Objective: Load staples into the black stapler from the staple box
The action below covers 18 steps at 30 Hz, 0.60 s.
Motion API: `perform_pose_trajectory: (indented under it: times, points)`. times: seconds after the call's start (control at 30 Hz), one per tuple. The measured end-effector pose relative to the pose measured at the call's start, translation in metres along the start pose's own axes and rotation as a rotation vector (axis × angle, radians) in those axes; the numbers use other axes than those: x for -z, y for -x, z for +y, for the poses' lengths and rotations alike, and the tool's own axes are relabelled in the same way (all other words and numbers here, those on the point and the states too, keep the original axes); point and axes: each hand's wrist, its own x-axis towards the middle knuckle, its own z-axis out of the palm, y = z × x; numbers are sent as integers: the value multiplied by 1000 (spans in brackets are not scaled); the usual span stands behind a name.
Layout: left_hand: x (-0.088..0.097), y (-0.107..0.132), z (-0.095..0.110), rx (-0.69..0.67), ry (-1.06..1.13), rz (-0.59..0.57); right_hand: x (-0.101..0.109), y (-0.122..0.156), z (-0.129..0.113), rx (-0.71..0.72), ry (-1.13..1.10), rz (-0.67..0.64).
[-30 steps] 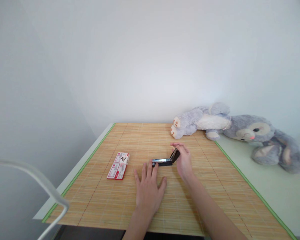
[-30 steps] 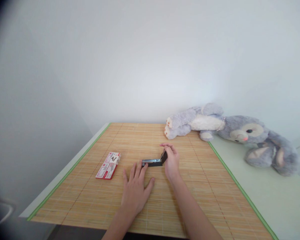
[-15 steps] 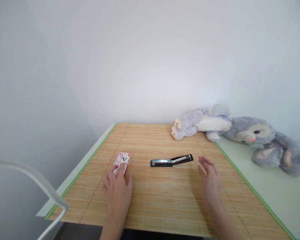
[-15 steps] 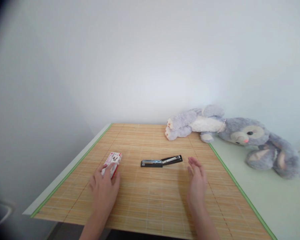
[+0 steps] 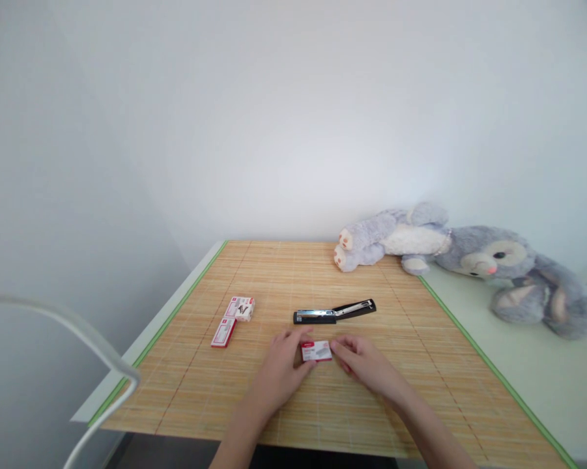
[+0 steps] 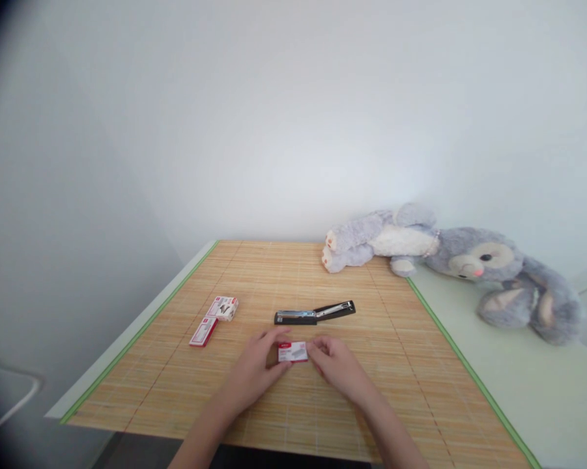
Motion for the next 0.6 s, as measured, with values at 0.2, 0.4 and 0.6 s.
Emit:
perform_pose_trajectory:
  times: [0.2, 0.4, 0.6]
  points:
    - [-10, -25, 5, -101, -7, -60, 26, -14, 19, -49, 112, 84]
    - [-1, -22, -5, -89, -98, -30, 53, -11, 23, -77, 200, 127]
    - [-2, -20, -5, -93, -94, 0, 51, -3, -8, 85, 528, 300]
